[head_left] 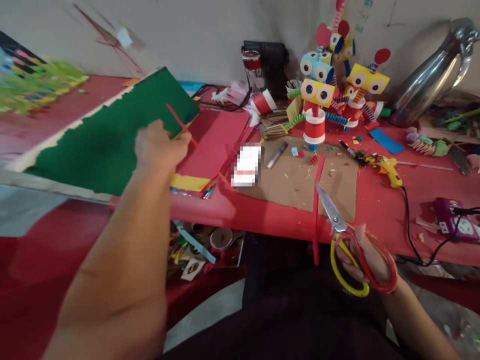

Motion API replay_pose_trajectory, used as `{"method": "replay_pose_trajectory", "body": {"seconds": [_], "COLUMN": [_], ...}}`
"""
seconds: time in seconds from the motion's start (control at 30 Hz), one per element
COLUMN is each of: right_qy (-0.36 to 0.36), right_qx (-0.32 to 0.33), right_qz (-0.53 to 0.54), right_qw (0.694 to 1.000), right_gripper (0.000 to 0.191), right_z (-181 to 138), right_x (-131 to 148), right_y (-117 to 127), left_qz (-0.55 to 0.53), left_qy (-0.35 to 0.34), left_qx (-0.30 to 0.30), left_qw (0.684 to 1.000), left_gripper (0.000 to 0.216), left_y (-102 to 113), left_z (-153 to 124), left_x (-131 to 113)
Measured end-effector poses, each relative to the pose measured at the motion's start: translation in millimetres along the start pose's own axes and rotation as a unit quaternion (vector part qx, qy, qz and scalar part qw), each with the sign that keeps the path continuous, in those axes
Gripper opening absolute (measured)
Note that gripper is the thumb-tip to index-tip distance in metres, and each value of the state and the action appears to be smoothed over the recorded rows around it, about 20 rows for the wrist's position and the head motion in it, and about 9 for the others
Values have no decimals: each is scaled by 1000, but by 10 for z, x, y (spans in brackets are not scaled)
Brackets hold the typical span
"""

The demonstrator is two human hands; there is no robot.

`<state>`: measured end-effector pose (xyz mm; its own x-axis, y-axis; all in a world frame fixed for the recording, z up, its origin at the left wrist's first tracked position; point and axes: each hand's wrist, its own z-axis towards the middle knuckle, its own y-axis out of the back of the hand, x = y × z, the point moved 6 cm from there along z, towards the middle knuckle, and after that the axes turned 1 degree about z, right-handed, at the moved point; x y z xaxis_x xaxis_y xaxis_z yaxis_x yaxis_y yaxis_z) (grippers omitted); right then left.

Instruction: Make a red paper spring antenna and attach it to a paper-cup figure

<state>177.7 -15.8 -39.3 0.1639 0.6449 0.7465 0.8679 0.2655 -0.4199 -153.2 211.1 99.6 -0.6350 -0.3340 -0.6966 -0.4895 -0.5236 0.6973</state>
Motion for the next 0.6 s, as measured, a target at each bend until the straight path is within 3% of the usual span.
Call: {"method": "replay_pose_trajectory", "body": {"seconds": [0.03,0.07,0.13,0.2,0.23,0.3,0.4,0.5,0.6], "right_qy": [0,2,7,11,14,13,4,14,41], "right_qx": [10,18,35,49,54,61,74,77,41], "right_qz": [11,21,36,51,59,70,75,65,51], "right_qw": [1000,1000,999,997,997,996,994,995,997], "right_gripper": [83,83,82,82,82,81,82,83,80], "right_z": [13,25,37,26,12,-27,-81,-118,-188], "right_x": [8,25,71,125,152,193,205,189,159], "right_y": [-12,-26,-63,-93,-102,-111,-119,-123,-106], "left_qz": [30,33,-24,-116,-182,-316,-385,-392,-410], "left_qy": [-54,-111,-176,-127,-86,14,95,120,133], "left_qx": [-31,-9,160,379,448,494,526,544,524], "left_qw": [998,993,971,909,871,810,752,732,735], "left_gripper": [25,24,23,26,30,33,24,11,9], "left_y": [31,-21,-313,-694,-843,-1061,-1278,-1342,-1313], "left_z": [-92,-253,-738,-1345,-1618,-1988,-2252,-2320,-2308], "left_x": [-61,-121,-174,-129,-116,-105,-135,-178,-164]}}
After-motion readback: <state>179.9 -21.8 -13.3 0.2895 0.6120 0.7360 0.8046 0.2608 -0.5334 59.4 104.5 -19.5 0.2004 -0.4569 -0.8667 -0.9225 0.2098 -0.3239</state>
